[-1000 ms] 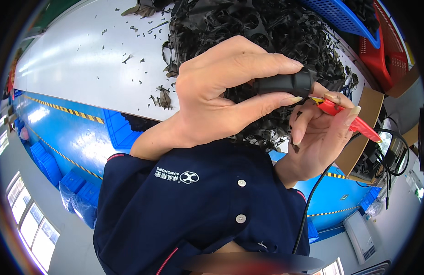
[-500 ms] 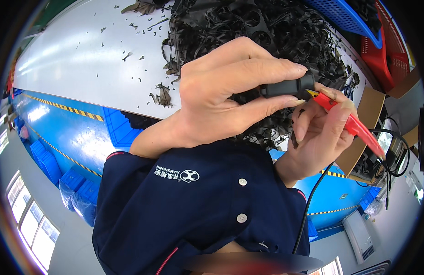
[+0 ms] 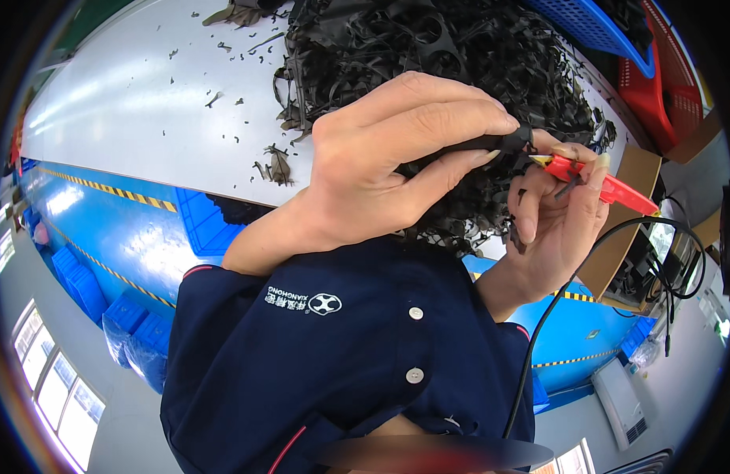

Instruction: The person cleans and deburrs plastic components using a deburring tool.

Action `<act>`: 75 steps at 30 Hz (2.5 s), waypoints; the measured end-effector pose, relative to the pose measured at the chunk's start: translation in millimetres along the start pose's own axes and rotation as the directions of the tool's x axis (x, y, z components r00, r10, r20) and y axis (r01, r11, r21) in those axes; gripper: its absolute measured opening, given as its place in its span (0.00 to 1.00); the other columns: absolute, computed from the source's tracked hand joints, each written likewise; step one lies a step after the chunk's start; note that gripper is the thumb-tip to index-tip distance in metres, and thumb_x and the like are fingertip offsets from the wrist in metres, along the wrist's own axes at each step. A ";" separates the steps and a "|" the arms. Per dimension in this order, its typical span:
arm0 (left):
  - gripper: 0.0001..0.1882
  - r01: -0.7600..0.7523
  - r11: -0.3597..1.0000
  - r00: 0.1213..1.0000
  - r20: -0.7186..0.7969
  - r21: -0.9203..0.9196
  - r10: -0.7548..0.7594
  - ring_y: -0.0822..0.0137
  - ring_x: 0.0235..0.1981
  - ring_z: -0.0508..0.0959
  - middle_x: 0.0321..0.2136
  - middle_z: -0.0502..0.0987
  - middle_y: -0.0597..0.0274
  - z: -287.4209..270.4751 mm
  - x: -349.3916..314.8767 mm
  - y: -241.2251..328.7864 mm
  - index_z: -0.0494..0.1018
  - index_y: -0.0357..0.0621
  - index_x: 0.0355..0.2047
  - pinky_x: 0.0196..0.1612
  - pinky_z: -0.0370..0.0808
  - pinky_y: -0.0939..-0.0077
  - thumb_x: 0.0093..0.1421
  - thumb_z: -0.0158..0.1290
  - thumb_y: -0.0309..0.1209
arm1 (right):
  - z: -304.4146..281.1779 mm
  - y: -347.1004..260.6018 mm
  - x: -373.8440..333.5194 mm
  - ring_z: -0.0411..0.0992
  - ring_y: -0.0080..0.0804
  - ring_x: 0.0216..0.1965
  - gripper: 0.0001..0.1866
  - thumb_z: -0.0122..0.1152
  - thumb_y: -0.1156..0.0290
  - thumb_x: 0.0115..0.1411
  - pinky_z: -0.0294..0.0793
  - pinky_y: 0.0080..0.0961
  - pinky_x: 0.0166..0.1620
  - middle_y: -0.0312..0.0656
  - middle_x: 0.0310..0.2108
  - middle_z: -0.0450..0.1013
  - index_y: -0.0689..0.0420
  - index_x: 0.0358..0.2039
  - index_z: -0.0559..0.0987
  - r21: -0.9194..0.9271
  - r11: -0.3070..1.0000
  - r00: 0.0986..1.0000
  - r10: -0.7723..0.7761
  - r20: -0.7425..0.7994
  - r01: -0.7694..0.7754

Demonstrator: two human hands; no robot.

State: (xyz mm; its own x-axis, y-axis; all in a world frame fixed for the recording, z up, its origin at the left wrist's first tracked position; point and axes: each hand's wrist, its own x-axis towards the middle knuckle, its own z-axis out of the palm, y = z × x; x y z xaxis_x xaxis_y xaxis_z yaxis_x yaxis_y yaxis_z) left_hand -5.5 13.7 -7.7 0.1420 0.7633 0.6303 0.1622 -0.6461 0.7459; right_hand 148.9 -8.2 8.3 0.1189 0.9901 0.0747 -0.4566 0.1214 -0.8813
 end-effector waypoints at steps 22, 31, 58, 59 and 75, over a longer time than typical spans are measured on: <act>0.18 -0.083 0.997 0.996 0.037 0.001 0.083 0.63 0.30 0.76 0.29 0.75 0.52 0.7 -0.2 -4.1 0.74 0.34 0.31 0.31 0.73 0.79 0.36 0.58 0.13 | 4.5 1.8 -4.2 0.59 0.20 0.08 0.14 0.44 0.68 0.60 0.51 0.10 0.08 0.53 0.27 0.72 0.67 0.29 0.71 -0.075 0.997 0.989 0.020 -0.146 -0.031; 0.17 -0.063 0.998 0.997 0.040 0.008 0.062 0.63 0.30 0.76 0.29 0.75 0.52 2.2 -1.1 -4.7 0.74 0.34 0.31 0.30 0.73 0.79 0.36 0.59 0.13 | 6.4 4.3 -5.0 0.58 0.18 0.07 0.12 0.47 0.69 0.59 0.51 0.10 0.09 0.51 0.25 0.73 0.68 0.30 0.72 -0.114 0.993 0.984 -0.014 -0.176 -0.007; 0.13 0.211 0.978 0.976 -0.064 0.009 -0.210 0.74 0.28 0.72 0.30 0.71 0.60 -25.5 21.1 -13.6 0.63 0.40 0.23 0.28 0.68 0.86 0.42 0.59 0.19 | -17.7 12.3 54.3 0.61 0.31 0.24 0.10 0.65 0.75 0.39 0.60 0.23 0.30 0.34 0.17 0.63 0.54 0.27 0.78 -0.803 0.067 0.713 -0.509 0.483 0.592; 0.13 0.218 0.975 0.975 -0.060 0.042 -0.216 0.74 0.27 0.72 0.29 0.71 0.60 -28.7 20.7 -14.8 0.63 0.40 0.22 0.28 0.68 0.85 0.43 0.58 0.20 | -19.8 10.6 48.4 0.60 0.31 0.23 0.08 0.64 0.76 0.41 0.59 0.22 0.27 0.33 0.17 0.63 0.54 0.26 0.78 -0.825 0.097 0.731 -0.530 0.431 0.556; 0.18 0.215 0.923 0.976 -0.096 0.319 -0.194 0.65 0.24 0.70 0.25 0.74 0.55 -50.4 182.3 -60.2 0.63 0.40 0.42 0.33 0.66 0.74 0.52 0.51 0.29 | -23.3 10.0 46.0 0.63 0.32 0.22 0.05 0.61 0.79 0.44 0.64 0.22 0.27 0.37 0.18 0.67 0.59 0.24 0.77 -0.803 0.199 0.729 -0.577 0.368 0.562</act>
State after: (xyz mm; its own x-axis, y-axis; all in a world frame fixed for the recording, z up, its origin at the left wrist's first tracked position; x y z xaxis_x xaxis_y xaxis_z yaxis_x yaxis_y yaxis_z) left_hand -38.7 191.9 73.2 0.0133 0.8708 0.4915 0.4921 -0.4336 0.7549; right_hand 170.4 36.9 -7.9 0.0254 0.6781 0.7345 0.6839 0.5241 -0.5075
